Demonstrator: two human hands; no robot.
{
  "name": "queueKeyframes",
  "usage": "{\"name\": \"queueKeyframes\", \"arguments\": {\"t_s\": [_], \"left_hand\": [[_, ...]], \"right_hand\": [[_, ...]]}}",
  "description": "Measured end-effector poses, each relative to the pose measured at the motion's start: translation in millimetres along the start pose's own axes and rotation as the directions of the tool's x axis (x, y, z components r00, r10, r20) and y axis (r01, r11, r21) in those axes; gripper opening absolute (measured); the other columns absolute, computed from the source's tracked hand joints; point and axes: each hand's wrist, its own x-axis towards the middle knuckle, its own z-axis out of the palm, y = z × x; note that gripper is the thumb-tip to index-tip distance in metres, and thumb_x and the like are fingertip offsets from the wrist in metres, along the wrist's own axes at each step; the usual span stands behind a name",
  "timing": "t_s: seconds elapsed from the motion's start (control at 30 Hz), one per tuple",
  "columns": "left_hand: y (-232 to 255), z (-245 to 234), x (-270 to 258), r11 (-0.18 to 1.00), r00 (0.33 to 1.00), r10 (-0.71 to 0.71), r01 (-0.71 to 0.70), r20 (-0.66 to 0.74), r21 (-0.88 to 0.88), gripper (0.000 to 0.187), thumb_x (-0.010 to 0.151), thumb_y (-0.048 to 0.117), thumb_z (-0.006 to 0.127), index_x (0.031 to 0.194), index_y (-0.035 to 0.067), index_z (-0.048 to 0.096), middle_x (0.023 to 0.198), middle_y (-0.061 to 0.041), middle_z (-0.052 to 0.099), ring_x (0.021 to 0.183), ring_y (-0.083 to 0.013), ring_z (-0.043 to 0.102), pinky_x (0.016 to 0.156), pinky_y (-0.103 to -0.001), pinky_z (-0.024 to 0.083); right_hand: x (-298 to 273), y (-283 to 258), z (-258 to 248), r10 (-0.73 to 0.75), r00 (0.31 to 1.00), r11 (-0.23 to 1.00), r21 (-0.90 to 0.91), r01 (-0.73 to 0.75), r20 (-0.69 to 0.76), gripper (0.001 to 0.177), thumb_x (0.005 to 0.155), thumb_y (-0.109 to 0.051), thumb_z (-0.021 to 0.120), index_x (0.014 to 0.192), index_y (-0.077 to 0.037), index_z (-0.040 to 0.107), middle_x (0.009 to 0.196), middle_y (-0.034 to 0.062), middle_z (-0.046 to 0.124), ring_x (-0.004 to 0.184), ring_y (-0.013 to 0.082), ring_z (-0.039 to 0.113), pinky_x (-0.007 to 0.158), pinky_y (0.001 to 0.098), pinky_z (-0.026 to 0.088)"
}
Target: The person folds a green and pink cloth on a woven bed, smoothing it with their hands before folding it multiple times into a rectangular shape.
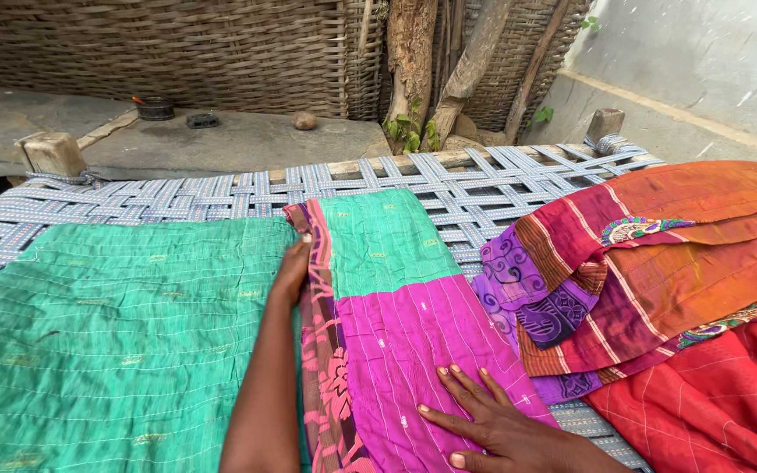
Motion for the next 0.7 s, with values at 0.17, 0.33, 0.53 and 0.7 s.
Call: {"name": "queueKeyframes", "arguments": {"t_s": [0.17,0.33,0.53,0.7], "left_hand": [[47,13,-35,0.974,0.979,0.204,-0.206,-0.028,-0.090,0.064,0.092,0.016,0.074,0.151,0.018,0.047,0.132,-0.006,0.066,0.104,-0.0178,0.064,0.084,-0.033,0.051],[56,15,-37,0.945,0.891,0.078,0.076,-0.447,0.318,0.037,0.092,0.030,0.088,0.123,0.011,0.083,0.090,-0.027,0.074,0.065,-0.0187,0.053,0.063,-0.037,0.042],[35,-9,-47,0.933,0.933,-0.338,0.350,-0.126,0.088,0.048,0.087,0.049,0.081,0.094,0.002,0.068,0.077,-0.011,0.065,0.057,-0.0215,0.060,0.049,-0.034,0.050],[91,-28,-79,0.912,0.902,-0.394,0.361,0.176,0.195,0.086,0.079,0.039,0.087,0.141,0.006,0.038,0.085,-0.007,0.074,0.067,-0.0166,0.068,0.051,-0.031,0.055]], "right_hand": [[-4,-2,-4,-0.016,1.000,1.000,0.021,0.016,0.002,0.072,0.104,-0.058,0.036,0.168,-0.028,0.018,0.173,0.0214,-0.016,0.159,0.0376,-0.020,0.121,0.0616,-0.014],[-1,1,3,-0.028,0.999,0.999,-0.041,0.026,-0.033,0.070,0.105,-0.056,0.038,0.167,-0.030,0.020,0.173,0.0215,-0.012,0.160,0.0387,-0.015,0.123,0.0606,-0.009],[0,-1,4,-0.024,0.998,0.998,-0.065,0.021,-0.054,0.070,0.105,-0.056,0.041,0.167,-0.030,0.022,0.174,0.0195,-0.008,0.161,0.0375,-0.010,0.123,0.0593,-0.006],[4,-23,-25,0.085,0.996,0.994,-0.067,-0.087,-0.039,0.065,0.102,-0.058,0.040,0.159,-0.028,0.035,0.170,0.0150,0.013,0.159,0.0317,0.009,0.127,0.0530,0.006]]}}
